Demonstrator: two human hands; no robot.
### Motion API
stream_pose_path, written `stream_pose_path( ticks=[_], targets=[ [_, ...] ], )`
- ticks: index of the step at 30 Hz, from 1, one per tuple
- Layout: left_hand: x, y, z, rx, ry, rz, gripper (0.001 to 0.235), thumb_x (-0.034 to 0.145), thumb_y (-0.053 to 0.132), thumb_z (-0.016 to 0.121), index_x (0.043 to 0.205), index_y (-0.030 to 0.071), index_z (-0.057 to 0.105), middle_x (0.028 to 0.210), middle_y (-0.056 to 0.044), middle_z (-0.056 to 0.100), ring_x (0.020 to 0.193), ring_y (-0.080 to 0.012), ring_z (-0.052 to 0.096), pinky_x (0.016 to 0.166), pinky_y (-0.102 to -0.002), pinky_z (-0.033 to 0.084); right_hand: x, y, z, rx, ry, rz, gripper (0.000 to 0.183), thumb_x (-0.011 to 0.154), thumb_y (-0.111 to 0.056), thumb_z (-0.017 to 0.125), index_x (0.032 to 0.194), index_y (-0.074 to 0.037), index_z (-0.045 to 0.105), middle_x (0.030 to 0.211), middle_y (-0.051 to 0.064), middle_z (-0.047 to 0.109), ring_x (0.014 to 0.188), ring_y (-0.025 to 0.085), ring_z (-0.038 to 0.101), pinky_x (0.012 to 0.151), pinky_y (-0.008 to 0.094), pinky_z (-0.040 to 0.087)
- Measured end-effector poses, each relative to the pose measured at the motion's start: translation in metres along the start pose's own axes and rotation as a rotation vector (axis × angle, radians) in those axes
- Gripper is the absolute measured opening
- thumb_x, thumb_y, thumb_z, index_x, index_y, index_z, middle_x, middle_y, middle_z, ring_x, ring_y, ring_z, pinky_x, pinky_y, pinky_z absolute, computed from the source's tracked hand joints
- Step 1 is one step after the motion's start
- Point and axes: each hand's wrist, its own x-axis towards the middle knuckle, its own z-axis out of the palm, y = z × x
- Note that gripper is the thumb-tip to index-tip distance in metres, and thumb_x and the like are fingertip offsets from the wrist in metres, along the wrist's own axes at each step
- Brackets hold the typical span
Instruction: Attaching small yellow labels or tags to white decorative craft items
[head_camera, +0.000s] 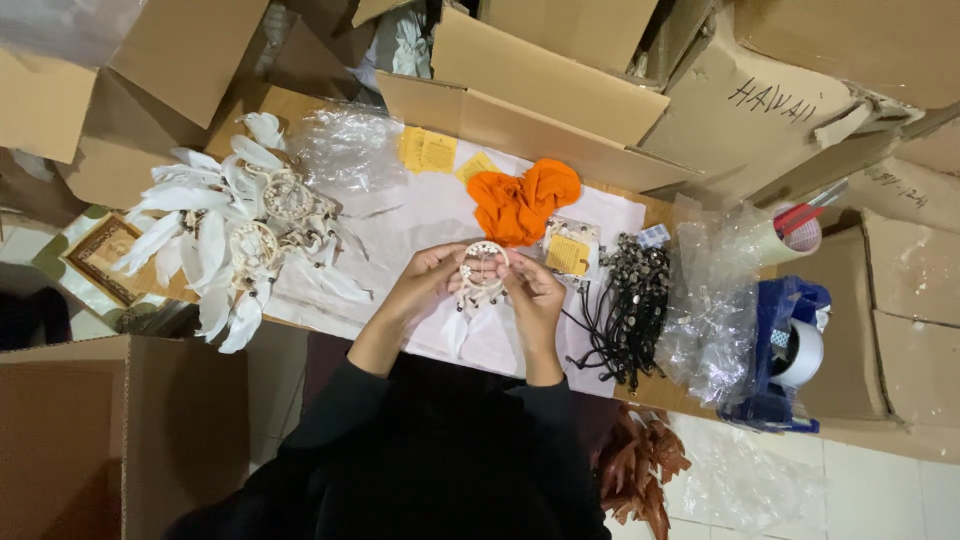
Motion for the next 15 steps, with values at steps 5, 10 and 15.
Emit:
stream_pose_path(
  ticks=[5, 10, 15],
  targets=[
    [0.010, -0.016, -0.019, 0.085, -0.038, 0.084, 0.042, 0.094, 0.004, 0.068, 0.132, -0.009, 0.058, 0.100, -0.019, 0.074, 0.071, -0.0087, 0.063, 0.061, -0.017, 0.048, 0.006, 0.010, -0.003, 0.001, 0.047, -0.038, 0.025, 0.092, 0.001, 0.072, 0.117, 0.005, 0.071, 0.106, 0.019, 0.077, 0.097, 0.015, 0.070, 0.087, 0.027, 0.057],
    [0.012, -0.017, -0.018, 0.083, 0.027, 0.083, 0.037, 0.090, 0.000, 0.072, 0.124, -0.011, 0.062, 0.104, -0.022, 0.075, 0.083, -0.0184, 0.075, 0.074, -0.027, 0.063, 0.006, 0.015, -0.006, 0.023, 0.064, -0.023, 0.022, 0.095, -0.002, 0.069, 0.116, 0.004, 0.071, 0.106, 0.019, 0.077, 0.098, 0.015, 0.070, 0.088, 0.027, 0.055],
    [0.004, -0.003, -0.009, -0.010, -0.032, 0.070, 0.032, 0.092, -0.002, 0.066, 0.123, -0.009, 0.062, 0.107, -0.022, 0.075, 0.090, -0.0224, 0.076, 0.075, -0.024, 0.063, 0.002, 0.036, -0.017, 0.011, 0.029, -0.020, 0.028, 0.088, -0.004, 0.077, 0.114, 0.005, 0.071, 0.099, 0.015, 0.076, 0.091, 0.014, 0.068, 0.084, 0.029, 0.056]
  ],
)
